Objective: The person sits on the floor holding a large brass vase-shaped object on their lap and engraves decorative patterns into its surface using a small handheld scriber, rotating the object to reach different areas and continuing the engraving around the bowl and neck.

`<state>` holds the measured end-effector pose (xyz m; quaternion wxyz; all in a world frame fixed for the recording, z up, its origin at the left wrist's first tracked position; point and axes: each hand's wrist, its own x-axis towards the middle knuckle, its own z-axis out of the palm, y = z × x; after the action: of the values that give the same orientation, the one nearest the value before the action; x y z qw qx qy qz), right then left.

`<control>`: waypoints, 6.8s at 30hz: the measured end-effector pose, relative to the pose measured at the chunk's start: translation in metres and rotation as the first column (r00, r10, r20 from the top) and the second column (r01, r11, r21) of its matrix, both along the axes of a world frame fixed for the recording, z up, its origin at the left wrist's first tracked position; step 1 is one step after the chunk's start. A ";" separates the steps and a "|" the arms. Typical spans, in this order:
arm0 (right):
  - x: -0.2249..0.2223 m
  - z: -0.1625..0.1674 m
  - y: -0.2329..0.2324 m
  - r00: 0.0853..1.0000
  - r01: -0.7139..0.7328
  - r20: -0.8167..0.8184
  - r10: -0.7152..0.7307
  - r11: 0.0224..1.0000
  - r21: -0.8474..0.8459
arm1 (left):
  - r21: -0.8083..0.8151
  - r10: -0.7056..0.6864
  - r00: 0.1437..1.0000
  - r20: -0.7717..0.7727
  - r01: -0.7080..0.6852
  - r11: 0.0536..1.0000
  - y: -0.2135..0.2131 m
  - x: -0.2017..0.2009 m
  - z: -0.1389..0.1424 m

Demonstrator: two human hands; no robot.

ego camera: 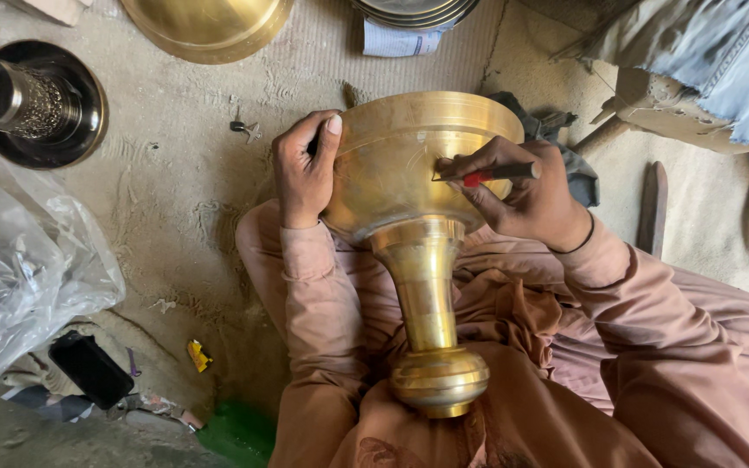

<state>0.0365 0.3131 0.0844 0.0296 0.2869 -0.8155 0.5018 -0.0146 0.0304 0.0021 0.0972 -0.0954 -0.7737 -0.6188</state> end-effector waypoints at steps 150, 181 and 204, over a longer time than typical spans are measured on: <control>0.056 -0.057 -0.061 0.939 0.295 -0.041 -0.342 0.858 -0.420 | 0.033 0.000 0.998 -0.063 0.002 0.999 -0.009 0.007 0.011; 0.039 -0.032 -0.056 0.923 0.067 -0.356 -0.145 0.973 -0.221 | 0.027 0.012 0.999 -0.047 -0.010 1.000 -0.002 0.007 0.011; 0.035 -0.011 -0.031 0.921 0.071 -0.390 -0.021 0.991 0.115 | 0.030 0.029 0.998 -0.062 -0.028 0.999 -0.018 0.004 -0.002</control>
<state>0.0718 0.2823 0.0738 0.1840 0.3625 -0.8302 0.3815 -0.0109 0.0120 0.0001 0.1315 -0.1022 -0.7624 -0.6254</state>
